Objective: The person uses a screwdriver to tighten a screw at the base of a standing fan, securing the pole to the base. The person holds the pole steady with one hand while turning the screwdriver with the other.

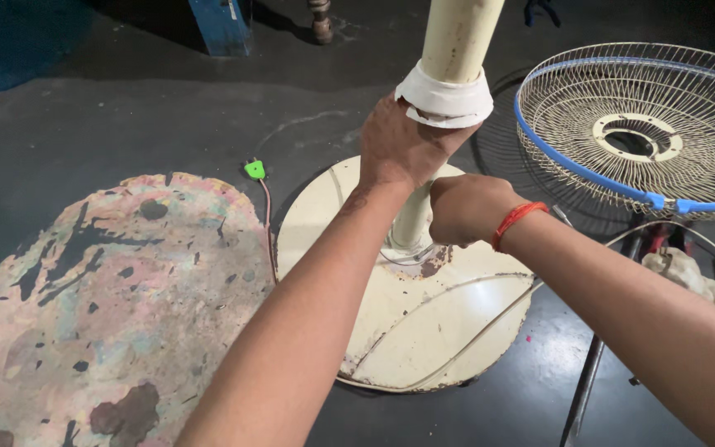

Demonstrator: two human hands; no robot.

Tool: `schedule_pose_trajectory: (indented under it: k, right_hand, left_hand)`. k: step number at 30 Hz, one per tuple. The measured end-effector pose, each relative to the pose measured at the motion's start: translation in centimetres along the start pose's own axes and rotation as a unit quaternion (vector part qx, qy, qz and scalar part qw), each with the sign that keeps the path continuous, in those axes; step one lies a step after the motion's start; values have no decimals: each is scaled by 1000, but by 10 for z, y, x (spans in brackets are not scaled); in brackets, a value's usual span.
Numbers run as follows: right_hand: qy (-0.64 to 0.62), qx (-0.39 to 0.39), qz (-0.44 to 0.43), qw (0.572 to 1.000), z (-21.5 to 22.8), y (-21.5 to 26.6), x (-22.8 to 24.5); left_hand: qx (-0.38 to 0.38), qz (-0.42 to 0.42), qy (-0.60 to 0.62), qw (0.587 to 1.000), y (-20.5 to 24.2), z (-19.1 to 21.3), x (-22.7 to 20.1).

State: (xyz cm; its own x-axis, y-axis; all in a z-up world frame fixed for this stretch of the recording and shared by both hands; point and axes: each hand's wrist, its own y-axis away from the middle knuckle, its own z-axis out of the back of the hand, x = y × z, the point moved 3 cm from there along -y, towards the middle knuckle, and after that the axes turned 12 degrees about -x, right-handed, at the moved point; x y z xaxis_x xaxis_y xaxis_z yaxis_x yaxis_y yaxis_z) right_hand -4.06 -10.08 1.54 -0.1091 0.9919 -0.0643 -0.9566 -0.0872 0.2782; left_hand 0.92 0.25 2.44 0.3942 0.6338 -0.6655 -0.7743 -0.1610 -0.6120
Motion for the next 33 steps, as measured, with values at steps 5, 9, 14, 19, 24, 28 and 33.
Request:
schedule_pose_trajectory:
  k: [5, 9, 14, 19, 24, 28, 33]
  right_hand:
    - [12, -47, 55, 997, 2, -1, 1]
    - [74, -69, 140, 985, -6, 6, -2]
    - [127, -158, 288, 936, -3, 17, -2]
    - [189, -127, 341, 912, 12, 13, 12]
    - [231, -53, 275, 932, 23, 15, 14]
    - [227, -95, 269, 931, 18, 19, 19]
    - [77, -224, 264, 935, 20, 23, 2]
  left_hand:
    - [-22, -54, -12, 998, 0, -7, 4]
    - [-96, -106, 33, 989, 3, -6, 3]
    - [-50, -60, 91, 993, 3, -10, 8]
    - [-75, -77, 72, 992, 0, -9, 7]
    - [-42, -29, 58, 997, 0, -5, 5]
    - [29, 18, 37, 999, 0, 4, 1]
    - [72, 70, 19, 995, -3, 11, -5]
